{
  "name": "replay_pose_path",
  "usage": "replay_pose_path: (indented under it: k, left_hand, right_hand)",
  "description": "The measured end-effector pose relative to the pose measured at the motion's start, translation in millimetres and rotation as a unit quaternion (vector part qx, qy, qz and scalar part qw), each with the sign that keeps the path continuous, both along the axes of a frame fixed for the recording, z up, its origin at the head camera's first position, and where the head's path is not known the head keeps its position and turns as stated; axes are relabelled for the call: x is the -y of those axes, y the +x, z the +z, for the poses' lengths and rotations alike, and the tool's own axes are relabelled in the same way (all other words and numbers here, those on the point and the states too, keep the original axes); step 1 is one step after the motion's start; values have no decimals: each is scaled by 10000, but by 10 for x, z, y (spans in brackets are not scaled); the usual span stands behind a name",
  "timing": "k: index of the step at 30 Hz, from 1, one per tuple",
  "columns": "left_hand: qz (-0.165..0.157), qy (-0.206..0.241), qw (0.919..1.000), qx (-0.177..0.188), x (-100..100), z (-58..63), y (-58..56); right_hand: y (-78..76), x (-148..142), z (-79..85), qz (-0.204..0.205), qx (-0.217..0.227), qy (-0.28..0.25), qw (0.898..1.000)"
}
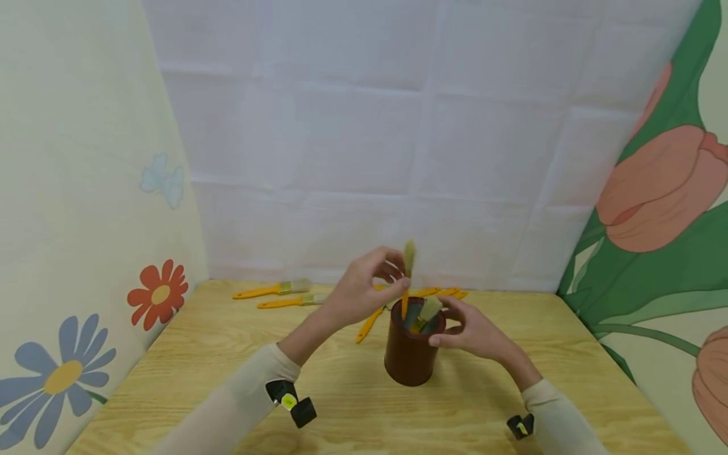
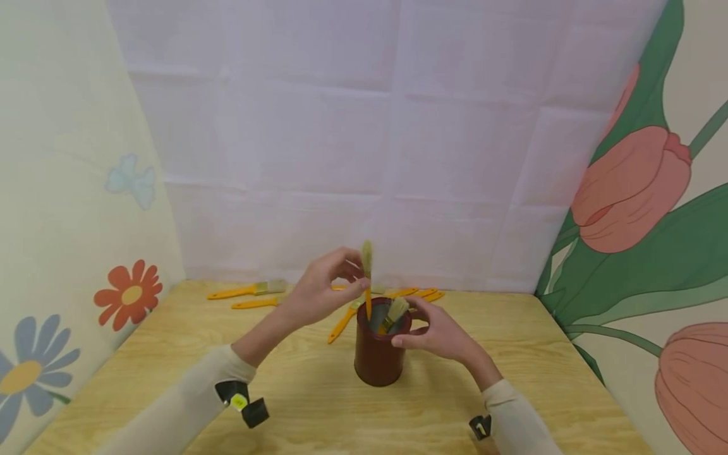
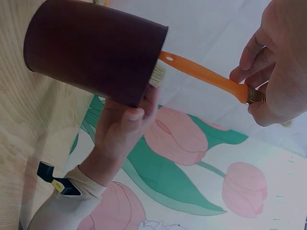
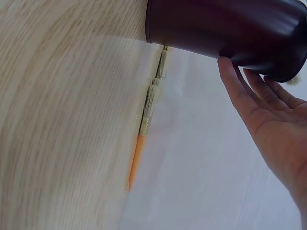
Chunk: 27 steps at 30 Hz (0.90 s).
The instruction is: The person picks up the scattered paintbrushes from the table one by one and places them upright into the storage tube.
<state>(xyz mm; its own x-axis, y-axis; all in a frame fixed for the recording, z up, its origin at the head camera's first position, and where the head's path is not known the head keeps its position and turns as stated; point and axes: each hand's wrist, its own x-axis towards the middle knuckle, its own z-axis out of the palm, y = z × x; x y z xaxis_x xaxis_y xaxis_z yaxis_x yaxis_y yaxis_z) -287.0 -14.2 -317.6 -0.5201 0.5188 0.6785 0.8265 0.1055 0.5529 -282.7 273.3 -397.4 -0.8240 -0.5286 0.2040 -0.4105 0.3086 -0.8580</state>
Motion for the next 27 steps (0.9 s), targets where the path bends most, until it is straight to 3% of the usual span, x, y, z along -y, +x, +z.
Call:
replay_pose_path:
  k: [7, 12, 19, 27]
  left_hand:
    - [169, -142, 9976, 662, -36, -166, -69]
    - [192, -208, 9959, 857, -51, -288, -144]
    - [391, -510, 9951, 747, -62, -476, -253]
    - [523, -1027, 9918, 558, -76, -610, -325]
  right_hand:
    - [7, 15, 19, 9, 16, 44, 10000]
    - [15, 15, 23, 10, -18, 57, 10000]
    - [23, 8, 26, -33, 49, 99, 9999]
    - [2, 13, 4, 58, 99, 59, 9999]
